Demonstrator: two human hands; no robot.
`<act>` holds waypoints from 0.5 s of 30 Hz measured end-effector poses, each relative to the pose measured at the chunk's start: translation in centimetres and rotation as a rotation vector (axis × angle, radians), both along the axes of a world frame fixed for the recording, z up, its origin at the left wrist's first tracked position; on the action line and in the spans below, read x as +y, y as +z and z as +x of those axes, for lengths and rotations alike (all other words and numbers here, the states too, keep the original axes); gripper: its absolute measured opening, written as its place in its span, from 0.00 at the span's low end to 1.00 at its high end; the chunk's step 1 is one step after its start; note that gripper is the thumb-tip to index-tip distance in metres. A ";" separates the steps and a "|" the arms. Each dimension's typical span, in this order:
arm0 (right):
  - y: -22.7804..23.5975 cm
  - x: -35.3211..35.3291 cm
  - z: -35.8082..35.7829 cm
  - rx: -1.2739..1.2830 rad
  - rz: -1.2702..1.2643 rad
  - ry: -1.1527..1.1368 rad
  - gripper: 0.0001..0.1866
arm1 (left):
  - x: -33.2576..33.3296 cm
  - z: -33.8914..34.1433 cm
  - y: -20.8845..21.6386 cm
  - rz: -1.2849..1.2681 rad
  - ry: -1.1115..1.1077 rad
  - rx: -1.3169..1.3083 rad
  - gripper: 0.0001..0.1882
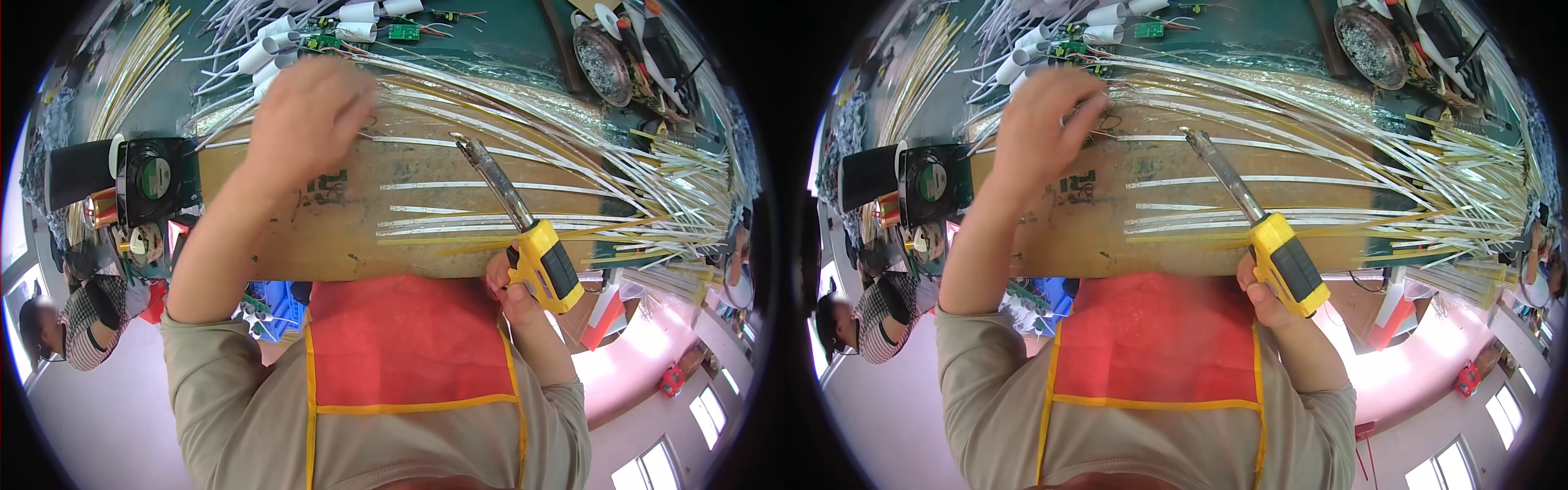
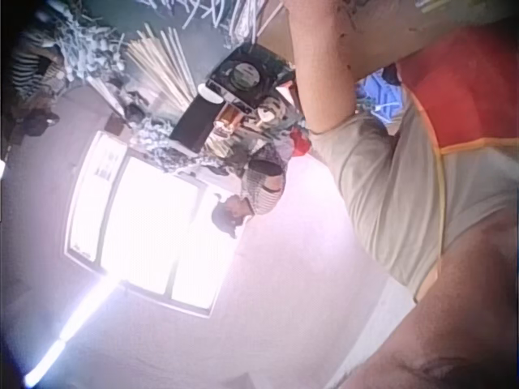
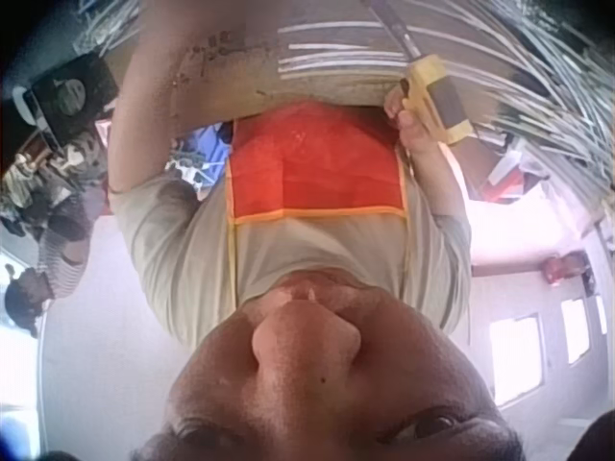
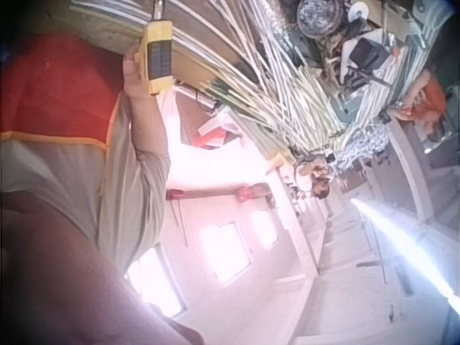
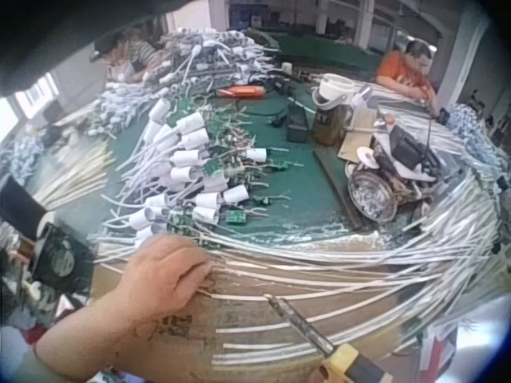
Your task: Assemble and test LED lighting strips using a hand-held tool.
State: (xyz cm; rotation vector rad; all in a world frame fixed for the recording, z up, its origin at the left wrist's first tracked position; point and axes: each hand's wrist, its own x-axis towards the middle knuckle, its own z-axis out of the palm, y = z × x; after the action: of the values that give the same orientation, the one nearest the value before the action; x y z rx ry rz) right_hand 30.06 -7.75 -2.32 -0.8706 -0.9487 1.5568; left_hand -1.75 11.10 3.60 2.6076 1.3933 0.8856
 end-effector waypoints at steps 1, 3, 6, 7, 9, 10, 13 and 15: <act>0.1 0.1 0.0 0.001 -0.005 0.004 0.25 | 1.7 0.1 0.4 0.033 0.015 0.013 0.07; 0.4 0.3 0.0 0.000 -0.016 0.008 0.26 | 4.8 0.6 0.5 0.094 0.028 0.073 0.07; 0.3 0.2 0.0 0.034 -0.032 -0.001 0.27 | 8.3 2.5 0.8 0.052 0.027 0.219 0.07; 0.4 0.2 0.1 0.037 -0.036 0.004 0.27 | 9.2 3.4 0.9 -0.058 0.023 0.264 0.07; 0.5 0.3 0.0 0.046 -0.044 0.011 0.28 | 10.5 4.3 0.4 -0.148 0.023 0.342 0.08; 0.6 0.3 0.0 0.052 -0.043 0.005 0.28 | 10.8 4.6 -0.1 -0.129 0.027 0.375 0.08; 0.7 0.2 -0.2 0.067 -0.052 -0.013 0.29 | 11.0 5.2 -0.6 -0.075 0.036 0.450 0.08; 0.7 0.2 -0.2 0.076 -0.067 -0.014 0.29 | 10.8 5.4 -0.5 -0.071 0.021 0.491 0.09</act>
State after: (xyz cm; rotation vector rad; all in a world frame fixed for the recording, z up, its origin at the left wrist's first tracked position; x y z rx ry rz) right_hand 29.88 -7.56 -1.61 -0.8573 -0.8383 1.6058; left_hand 3.62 21.91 3.11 2.8768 1.5089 0.1863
